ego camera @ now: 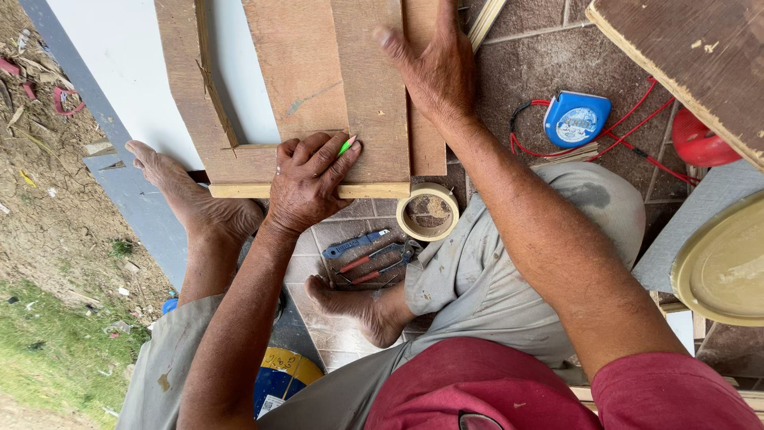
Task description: The person sits on the floor and measures a plywood panel with a tape measure, marking lines on it with a pencil. They reposition the panel and a wooden frame piece, then use a circular saw to cut the wood, with sawdust falling as they cut.
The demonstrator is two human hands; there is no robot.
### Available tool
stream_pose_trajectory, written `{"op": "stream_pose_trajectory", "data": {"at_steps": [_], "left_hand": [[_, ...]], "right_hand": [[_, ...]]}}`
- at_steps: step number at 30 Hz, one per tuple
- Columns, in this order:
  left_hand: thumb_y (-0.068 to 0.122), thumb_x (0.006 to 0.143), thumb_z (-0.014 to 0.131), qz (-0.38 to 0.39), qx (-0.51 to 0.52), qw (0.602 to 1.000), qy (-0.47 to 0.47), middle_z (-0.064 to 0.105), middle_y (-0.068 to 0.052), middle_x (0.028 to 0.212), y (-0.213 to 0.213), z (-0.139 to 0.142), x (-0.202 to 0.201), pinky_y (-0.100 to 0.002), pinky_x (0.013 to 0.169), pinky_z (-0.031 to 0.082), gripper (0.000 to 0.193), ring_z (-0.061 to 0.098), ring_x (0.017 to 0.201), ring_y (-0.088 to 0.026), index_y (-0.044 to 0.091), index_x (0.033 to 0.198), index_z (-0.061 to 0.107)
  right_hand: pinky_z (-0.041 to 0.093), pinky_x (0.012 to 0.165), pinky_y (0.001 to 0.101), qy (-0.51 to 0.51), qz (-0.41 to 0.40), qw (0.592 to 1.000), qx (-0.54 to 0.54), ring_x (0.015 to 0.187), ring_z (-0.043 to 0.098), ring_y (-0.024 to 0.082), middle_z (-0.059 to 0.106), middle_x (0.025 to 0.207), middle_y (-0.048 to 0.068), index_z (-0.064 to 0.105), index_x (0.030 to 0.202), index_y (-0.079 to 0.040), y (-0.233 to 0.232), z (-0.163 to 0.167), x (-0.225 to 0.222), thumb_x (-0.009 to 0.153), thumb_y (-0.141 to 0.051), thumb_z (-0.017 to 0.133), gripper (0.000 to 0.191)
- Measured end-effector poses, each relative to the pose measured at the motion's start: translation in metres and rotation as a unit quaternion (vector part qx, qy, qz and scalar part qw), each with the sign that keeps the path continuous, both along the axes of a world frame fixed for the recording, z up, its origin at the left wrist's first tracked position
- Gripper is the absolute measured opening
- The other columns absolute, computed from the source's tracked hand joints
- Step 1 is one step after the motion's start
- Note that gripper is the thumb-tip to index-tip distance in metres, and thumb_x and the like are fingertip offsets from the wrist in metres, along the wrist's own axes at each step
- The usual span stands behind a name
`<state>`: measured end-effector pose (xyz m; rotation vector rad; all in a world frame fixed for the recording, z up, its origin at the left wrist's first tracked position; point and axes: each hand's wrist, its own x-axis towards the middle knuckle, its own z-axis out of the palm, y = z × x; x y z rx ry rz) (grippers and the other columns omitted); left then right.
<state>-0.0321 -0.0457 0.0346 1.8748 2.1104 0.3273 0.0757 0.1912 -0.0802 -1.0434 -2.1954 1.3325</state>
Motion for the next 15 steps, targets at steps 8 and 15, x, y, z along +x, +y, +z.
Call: {"op": "stream_pose_trajectory", "data": {"at_steps": [8, 15], "left_hand": [[0.03, 0.059, 0.093, 0.0, 0.017, 1.0, 0.006, 0.062, -0.006, 0.146, -0.0056, -0.0084, 0.0032, -0.048, 0.101, 0.042, 0.092, 0.057, 0.129, -0.027, 0.015, 0.144, 0.063], [0.03, 0.056, 0.093, 0.011, 0.015, 1.0, 0.002, 0.06, -0.006, 0.146, -0.0042, -0.007, 0.0055, -0.051, 0.104, 0.041, 0.093, 0.057, 0.128, -0.028, 0.016, 0.144, 0.062]], "right_hand": [[0.058, 0.078, 0.0533, -0.024, -0.032, 0.998, -0.049, 0.095, 0.074, 0.043, 0.076, 0.102, 0.019, 0.046, 0.14, -0.01, -0.0062, -0.0068, -0.0015, 0.111, -0.056, 0.05, 0.054], [0.059, 0.075, 0.0506, 0.004, -0.065, 0.998, -0.012, 0.093, 0.075, 0.041, 0.077, 0.102, 0.017, 0.052, 0.132, -0.011, -0.0073, 0.0004, -0.0053, 0.112, -0.037, 0.056, 0.033]]}}
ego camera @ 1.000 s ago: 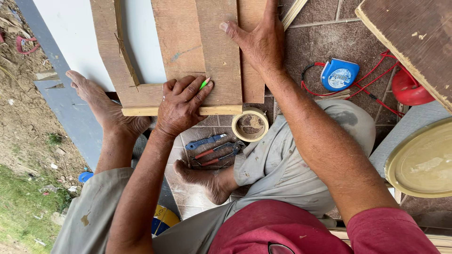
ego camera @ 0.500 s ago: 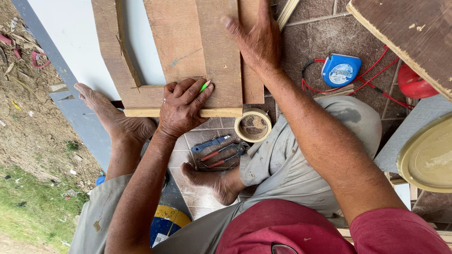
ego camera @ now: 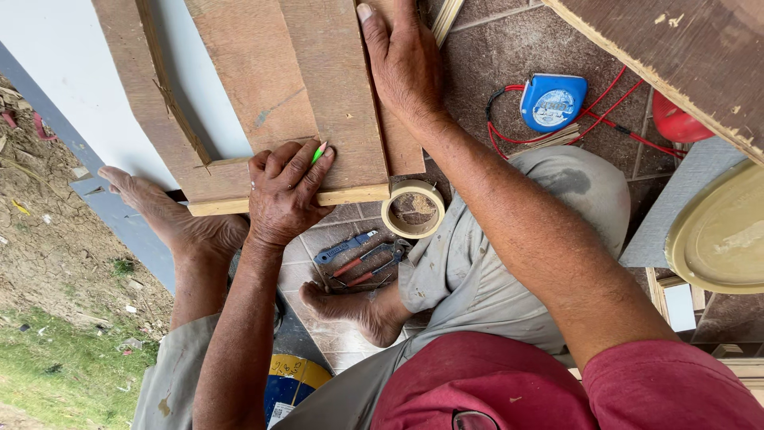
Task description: The person sits on the floor and measures a plywood panel with a tape measure, marking lines on it with a pencil. They reposition the panel and a wooden frame piece, then use a circular saw to cut the wood, with sawdust falling as they cut.
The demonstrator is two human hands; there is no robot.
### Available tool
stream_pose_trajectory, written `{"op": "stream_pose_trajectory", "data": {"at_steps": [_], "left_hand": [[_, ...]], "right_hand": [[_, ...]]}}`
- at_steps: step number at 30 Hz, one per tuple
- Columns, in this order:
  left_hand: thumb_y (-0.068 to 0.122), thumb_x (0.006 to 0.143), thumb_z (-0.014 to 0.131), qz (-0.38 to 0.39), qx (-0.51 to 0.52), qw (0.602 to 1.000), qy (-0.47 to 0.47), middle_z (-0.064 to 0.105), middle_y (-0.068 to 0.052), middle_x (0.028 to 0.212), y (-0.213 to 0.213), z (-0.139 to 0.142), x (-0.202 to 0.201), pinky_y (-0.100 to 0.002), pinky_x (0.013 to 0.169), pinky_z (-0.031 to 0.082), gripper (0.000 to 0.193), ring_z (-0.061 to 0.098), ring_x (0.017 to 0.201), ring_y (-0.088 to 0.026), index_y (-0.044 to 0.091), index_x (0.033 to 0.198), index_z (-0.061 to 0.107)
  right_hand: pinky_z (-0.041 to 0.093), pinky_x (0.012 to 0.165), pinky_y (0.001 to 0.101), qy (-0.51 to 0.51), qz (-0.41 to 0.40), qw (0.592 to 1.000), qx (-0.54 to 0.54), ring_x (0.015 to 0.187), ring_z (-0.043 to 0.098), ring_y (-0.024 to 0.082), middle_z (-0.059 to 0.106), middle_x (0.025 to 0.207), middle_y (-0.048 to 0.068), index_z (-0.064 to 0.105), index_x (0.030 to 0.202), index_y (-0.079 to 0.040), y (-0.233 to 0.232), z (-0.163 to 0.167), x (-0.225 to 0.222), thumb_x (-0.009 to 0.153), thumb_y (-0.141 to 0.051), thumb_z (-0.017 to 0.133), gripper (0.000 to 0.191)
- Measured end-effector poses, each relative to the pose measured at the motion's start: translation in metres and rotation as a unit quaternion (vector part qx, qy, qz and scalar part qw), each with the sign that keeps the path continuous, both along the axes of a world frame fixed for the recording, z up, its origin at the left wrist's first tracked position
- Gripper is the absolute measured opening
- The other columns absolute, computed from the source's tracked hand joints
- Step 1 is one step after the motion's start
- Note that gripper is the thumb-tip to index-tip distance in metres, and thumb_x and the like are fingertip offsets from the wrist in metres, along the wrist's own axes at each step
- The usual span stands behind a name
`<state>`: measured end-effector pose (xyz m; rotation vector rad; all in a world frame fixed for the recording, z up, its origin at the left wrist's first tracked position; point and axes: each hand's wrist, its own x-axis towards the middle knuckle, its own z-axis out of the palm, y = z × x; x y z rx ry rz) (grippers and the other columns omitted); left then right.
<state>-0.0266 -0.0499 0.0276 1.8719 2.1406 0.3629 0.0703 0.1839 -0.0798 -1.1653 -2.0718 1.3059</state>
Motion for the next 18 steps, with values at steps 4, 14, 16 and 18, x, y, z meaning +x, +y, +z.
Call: {"op": "stream_pose_trajectory", "data": {"at_steps": [4, 14, 16, 18], "left_hand": [[0.03, 0.055, 0.093, 0.004, -0.007, 1.0, 0.005, 0.061, -0.005, 0.146, 0.001, 0.001, 0.001, -0.051, 0.103, 0.041, 0.095, 0.057, 0.128, -0.028, 0.016, 0.144, 0.062], [0.033, 0.061, 0.093, 0.01, 0.0, 1.0, 0.001, 0.06, -0.004, 0.148, -0.007, 0.003, -0.003, -0.049, 0.104, 0.041, 0.09, 0.058, 0.129, -0.024, 0.017, 0.145, 0.063], [0.033, 0.064, 0.093, 0.013, 0.002, 1.0, 0.001, 0.06, -0.003, 0.149, -0.006, 0.004, -0.002, -0.048, 0.105, 0.042, 0.09, 0.058, 0.13, -0.024, 0.017, 0.146, 0.062], [0.035, 0.062, 0.093, 0.009, 0.004, 1.0, -0.007, 0.06, -0.003, 0.149, -0.004, 0.003, 0.0, -0.048, 0.104, 0.041, 0.092, 0.058, 0.13, -0.026, 0.017, 0.146, 0.062]], "right_hand": [[0.058, 0.072, 0.0496, -0.007, 0.005, 1.0, -0.023, 0.09, 0.075, 0.039, 0.076, 0.097, 0.016, 0.053, 0.13, -0.008, 0.0, -0.001, 0.0, 0.11, -0.037, 0.056, 0.035], [0.051, 0.065, 0.0503, -0.02, 0.018, 0.999, -0.029, 0.074, 0.069, 0.039, 0.067, 0.076, 0.018, 0.062, 0.091, 0.0, 0.004, -0.024, 0.003, 0.111, -0.04, 0.055, 0.045], [0.05, 0.064, 0.0491, -0.018, 0.018, 1.0, -0.005, 0.071, 0.069, 0.037, 0.065, 0.074, 0.017, 0.061, 0.089, 0.0, 0.004, -0.03, 0.005, 0.111, -0.039, 0.054, 0.045], [0.049, 0.064, 0.0491, -0.004, 0.017, 0.994, 0.109, 0.074, 0.068, 0.037, 0.066, 0.077, 0.016, 0.062, 0.09, 0.0, 0.005, -0.034, 0.007, 0.112, -0.037, 0.056, 0.044]]}}
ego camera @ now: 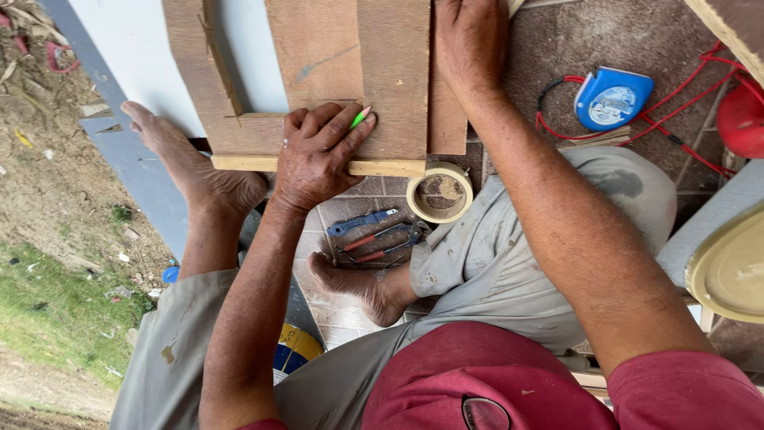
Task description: The person sits on the floor and measures a plywood panel with a tape measure, marking lines on it with a pencil. They reposition the panel and a wooden frame piece, then use a circular saw to cut the wood, with sawdust falling as they cut.
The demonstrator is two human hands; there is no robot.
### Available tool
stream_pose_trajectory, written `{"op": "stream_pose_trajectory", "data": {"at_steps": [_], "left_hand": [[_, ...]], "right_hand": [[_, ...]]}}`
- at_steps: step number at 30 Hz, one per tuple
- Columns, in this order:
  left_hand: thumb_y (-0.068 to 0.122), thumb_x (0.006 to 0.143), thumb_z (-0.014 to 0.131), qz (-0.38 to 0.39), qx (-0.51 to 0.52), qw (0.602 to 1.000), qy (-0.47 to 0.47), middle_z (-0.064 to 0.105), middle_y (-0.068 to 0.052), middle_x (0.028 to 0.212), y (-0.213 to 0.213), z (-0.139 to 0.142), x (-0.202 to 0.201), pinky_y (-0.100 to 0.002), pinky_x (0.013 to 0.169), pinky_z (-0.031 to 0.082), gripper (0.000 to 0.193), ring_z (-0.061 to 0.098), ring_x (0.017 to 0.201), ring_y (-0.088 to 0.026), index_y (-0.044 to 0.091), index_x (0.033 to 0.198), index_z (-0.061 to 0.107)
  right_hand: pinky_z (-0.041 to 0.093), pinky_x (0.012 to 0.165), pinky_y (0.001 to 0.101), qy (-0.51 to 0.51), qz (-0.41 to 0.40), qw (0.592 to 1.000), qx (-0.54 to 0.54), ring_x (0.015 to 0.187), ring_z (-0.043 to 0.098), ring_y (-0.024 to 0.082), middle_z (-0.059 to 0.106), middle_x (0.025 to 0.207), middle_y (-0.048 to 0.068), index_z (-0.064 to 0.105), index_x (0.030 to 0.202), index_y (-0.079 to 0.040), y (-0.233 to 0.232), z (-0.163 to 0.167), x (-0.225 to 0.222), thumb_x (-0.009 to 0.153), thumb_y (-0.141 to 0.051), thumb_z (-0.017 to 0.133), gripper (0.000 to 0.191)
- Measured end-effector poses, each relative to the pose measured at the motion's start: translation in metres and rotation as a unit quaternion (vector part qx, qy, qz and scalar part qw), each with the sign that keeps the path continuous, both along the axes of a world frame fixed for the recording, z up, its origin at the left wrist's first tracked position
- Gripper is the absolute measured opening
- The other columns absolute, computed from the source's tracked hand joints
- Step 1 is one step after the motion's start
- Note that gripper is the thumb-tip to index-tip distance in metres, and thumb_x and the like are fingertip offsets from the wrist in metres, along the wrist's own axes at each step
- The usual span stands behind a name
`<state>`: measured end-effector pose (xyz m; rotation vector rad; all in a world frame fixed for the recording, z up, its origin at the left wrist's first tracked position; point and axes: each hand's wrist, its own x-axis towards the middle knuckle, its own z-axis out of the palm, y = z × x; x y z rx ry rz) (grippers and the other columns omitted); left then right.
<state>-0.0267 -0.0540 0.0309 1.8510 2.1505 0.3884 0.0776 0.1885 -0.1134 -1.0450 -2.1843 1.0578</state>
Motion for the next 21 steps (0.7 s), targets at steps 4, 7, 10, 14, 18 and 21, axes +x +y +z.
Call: {"op": "stream_pose_trajectory", "data": {"at_steps": [4, 7, 10, 14, 18, 21], "left_hand": [[0.036, 0.054, 0.093, -0.001, -0.018, 1.0, -0.009, 0.06, -0.006, 0.148, 0.002, 0.0, 0.001, -0.049, 0.101, 0.041, 0.098, 0.058, 0.128, -0.029, 0.015, 0.145, 0.063], [0.033, 0.053, 0.093, -0.003, -0.018, 1.0, 0.002, 0.06, -0.005, 0.149, 0.002, 0.0, -0.001, -0.049, 0.103, 0.041, 0.099, 0.058, 0.128, -0.028, 0.016, 0.146, 0.062], [0.033, 0.053, 0.094, 0.0, -0.022, 1.0, 0.003, 0.059, -0.005, 0.149, 0.0, -0.002, 0.001, -0.05, 0.104, 0.041, 0.099, 0.057, 0.128, -0.028, 0.017, 0.146, 0.062], [0.029, 0.057, 0.095, 0.01, -0.02, 1.0, 0.015, 0.059, -0.004, 0.15, -0.002, -0.004, 0.005, -0.049, 0.106, 0.041, 0.096, 0.056, 0.13, -0.027, 0.018, 0.147, 0.061], [0.034, 0.057, 0.096, 0.007, -0.021, 1.0, 0.019, 0.059, -0.004, 0.149, -0.003, -0.005, 0.006, -0.05, 0.105, 0.041, 0.097, 0.056, 0.129, -0.028, 0.018, 0.146, 0.061], [0.036, 0.056, 0.095, 0.001, -0.022, 1.0, 0.013, 0.059, -0.005, 0.149, -0.004, -0.004, 0.004, -0.051, 0.103, 0.041, 0.099, 0.056, 0.129, -0.029, 0.018, 0.146, 0.061]], "right_hand": [[0.052, 0.063, 0.0453, -0.009, 0.01, 1.0, -0.028, 0.072, 0.069, 0.033, 0.067, 0.077, 0.013, 0.061, 0.092, -0.002, -0.002, 0.004, 0.001, 0.113, -0.038, 0.054, 0.042], [0.052, 0.062, 0.0447, 0.003, -0.002, 0.992, -0.123, 0.072, 0.071, 0.032, 0.07, 0.078, 0.01, 0.061, 0.095, -0.002, -0.002, 0.016, -0.003, 0.112, -0.04, 0.056, 0.042], [0.054, 0.065, 0.0457, 0.003, -0.006, 0.992, -0.13, 0.076, 0.073, 0.032, 0.073, 0.081, 0.01, 0.061, 0.1, -0.003, -0.002, 0.029, -0.005, 0.112, -0.039, 0.055, 0.039], [0.058, 0.069, 0.0467, 0.005, -0.012, 0.994, -0.112, 0.085, 0.075, 0.036, 0.077, 0.09, 0.012, 0.062, 0.11, -0.005, -0.002, 0.038, -0.005, 0.11, -0.04, 0.059, 0.035], [0.058, 0.071, 0.0489, -0.008, -0.011, 0.994, -0.11, 0.089, 0.075, 0.039, 0.078, 0.094, 0.014, 0.064, 0.116, -0.007, -0.002, 0.039, -0.005, 0.108, -0.038, 0.06, 0.032], [0.058, 0.069, 0.0491, -0.035, -0.02, 0.992, -0.116, 0.086, 0.074, 0.039, 0.076, 0.092, 0.015, 0.062, 0.115, -0.005, -0.002, 0.036, -0.006, 0.106, -0.038, 0.062, 0.035]]}}
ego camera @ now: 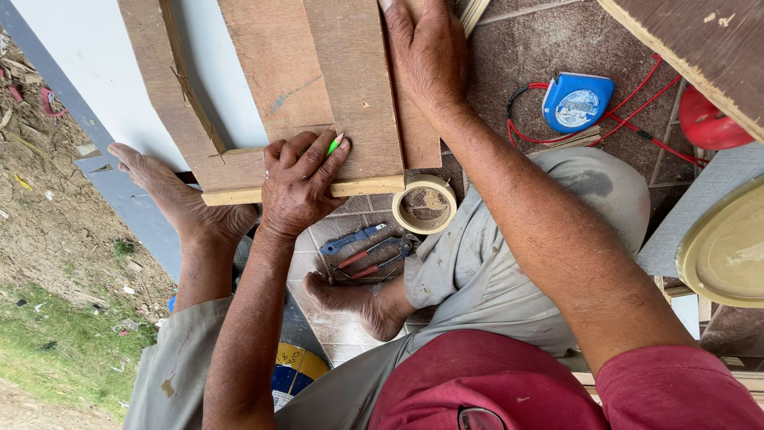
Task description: The person sits on the floor and measures a plywood panel with a tape measure, marking lines on it with a pencil. They reposition the panel and a wooden frame piece, then use a circular saw to cut the wood, with sawdust falling as they cut.
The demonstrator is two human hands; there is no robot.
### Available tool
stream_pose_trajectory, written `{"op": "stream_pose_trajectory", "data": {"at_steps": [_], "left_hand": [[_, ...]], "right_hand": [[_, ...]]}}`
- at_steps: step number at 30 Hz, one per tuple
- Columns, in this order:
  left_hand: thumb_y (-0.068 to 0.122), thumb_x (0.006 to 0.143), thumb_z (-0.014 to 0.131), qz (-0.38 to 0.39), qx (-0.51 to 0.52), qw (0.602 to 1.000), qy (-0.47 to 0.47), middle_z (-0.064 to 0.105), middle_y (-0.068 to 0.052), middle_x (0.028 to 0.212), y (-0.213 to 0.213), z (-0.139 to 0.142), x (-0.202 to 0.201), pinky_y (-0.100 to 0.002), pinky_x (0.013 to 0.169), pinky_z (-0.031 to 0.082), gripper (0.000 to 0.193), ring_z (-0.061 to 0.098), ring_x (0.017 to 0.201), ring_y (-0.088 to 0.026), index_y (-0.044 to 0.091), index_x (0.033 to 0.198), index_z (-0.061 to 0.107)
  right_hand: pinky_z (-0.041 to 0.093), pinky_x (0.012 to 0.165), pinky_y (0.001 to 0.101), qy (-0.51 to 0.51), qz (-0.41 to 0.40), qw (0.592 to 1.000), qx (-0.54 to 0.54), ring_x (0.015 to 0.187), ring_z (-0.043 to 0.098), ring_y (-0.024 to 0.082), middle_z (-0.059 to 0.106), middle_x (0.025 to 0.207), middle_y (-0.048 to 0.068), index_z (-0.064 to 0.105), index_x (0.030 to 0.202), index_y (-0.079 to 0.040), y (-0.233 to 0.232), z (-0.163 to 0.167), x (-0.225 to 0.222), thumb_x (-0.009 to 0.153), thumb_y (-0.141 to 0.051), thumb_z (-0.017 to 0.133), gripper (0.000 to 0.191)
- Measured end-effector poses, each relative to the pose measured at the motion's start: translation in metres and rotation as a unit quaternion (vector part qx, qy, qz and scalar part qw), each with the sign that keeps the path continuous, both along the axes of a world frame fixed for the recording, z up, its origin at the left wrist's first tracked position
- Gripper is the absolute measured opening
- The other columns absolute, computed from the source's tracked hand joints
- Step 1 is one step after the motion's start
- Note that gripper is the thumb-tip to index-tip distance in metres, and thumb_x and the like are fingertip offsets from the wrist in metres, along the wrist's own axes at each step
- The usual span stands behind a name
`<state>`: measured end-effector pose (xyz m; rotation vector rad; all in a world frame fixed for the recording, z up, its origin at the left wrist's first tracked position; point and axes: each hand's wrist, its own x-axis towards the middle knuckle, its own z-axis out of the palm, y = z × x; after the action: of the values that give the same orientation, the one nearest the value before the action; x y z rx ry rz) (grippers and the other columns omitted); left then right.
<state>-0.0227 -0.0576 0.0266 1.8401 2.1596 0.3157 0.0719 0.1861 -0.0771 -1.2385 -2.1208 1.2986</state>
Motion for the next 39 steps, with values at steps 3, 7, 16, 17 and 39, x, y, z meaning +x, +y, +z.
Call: {"op": "stream_pose_trajectory", "data": {"at_steps": [3, 7, 16, 17, 39], "left_hand": [[0.037, 0.055, 0.095, -0.005, -0.007, 1.0, -0.011, 0.059, -0.006, 0.15, 0.0, 0.0, -0.002, -0.05, 0.102, 0.041, 0.101, 0.056, 0.129, -0.029, 0.017, 0.147, 0.06], [0.036, 0.055, 0.095, -0.014, -0.01, 1.0, -0.009, 0.058, -0.006, 0.15, 0.0, 0.001, -0.003, -0.05, 0.103, 0.041, 0.101, 0.056, 0.129, -0.029, 0.017, 0.147, 0.06], [0.034, 0.053, 0.094, -0.02, 0.002, 1.0, -0.009, 0.059, -0.004, 0.148, 0.002, 0.003, -0.005, -0.049, 0.103, 0.042, 0.099, 0.057, 0.129, -0.027, 0.015, 0.144, 0.062], [0.033, 0.053, 0.094, -0.021, 0.005, 1.0, -0.008, 0.06, -0.004, 0.148, 0.002, 0.003, -0.005, -0.049, 0.103, 0.042, 0.098, 0.057, 0.13, -0.026, 0.015, 0.144, 0.063], [0.034, 0.051, 0.093, -0.018, -0.011, 1.0, -0.02, 0.059, -0.004, 0.147, 0.002, 0.003, -0.006, -0.05, 0.103, 0.042, 0.099, 0.056, 0.13, -0.027, 0.016, 0.144, 0.063]], "right_hand": [[0.06, 0.073, 0.0469, 0.026, 0.014, 1.0, 0.004, 0.089, 0.077, 0.036, 0.078, 0.095, 0.013, 0.063, 0.113, -0.007, 0.0, -0.004, 0.001, 0.11, -0.039, 0.062, 0.032], [0.06, 0.075, 0.046, 0.059, 0.027, 0.997, 0.03, 0.092, 0.076, 0.035, 0.078, 0.098, 0.012, 0.062, 0.116, -0.007, 0.002, -0.009, 0.004, 0.112, -0.038, 0.06, 0.032], [0.06, 0.075, 0.0437, 0.041, 0.037, 0.998, -0.028, 0.09, 0.077, 0.031, 0.079, 0.096, 0.009, 0.062, 0.115, -0.004, 0.005, -0.009, 0.004, 0.112, -0.042, 0.056, 0.039], [0.059, 0.075, 0.0436, 0.041, 0.036, 0.998, -0.033, 0.09, 0.078, 0.03, 0.079, 0.096, 0.009, 0.062, 0.114, -0.004, 0.006, -0.008, 0.003, 0.111, -0.043, 0.056, 0.039], [0.061, 0.079, 0.0407, 0.102, 0.054, 0.993, -0.034, 0.097, 0.078, 0.029, 0.079, 0.105, 0.009, 0.058, 0.118, -0.002, 0.006, -0.013, 0.005, 0.114, -0.039, 0.052, 0.037]]}}
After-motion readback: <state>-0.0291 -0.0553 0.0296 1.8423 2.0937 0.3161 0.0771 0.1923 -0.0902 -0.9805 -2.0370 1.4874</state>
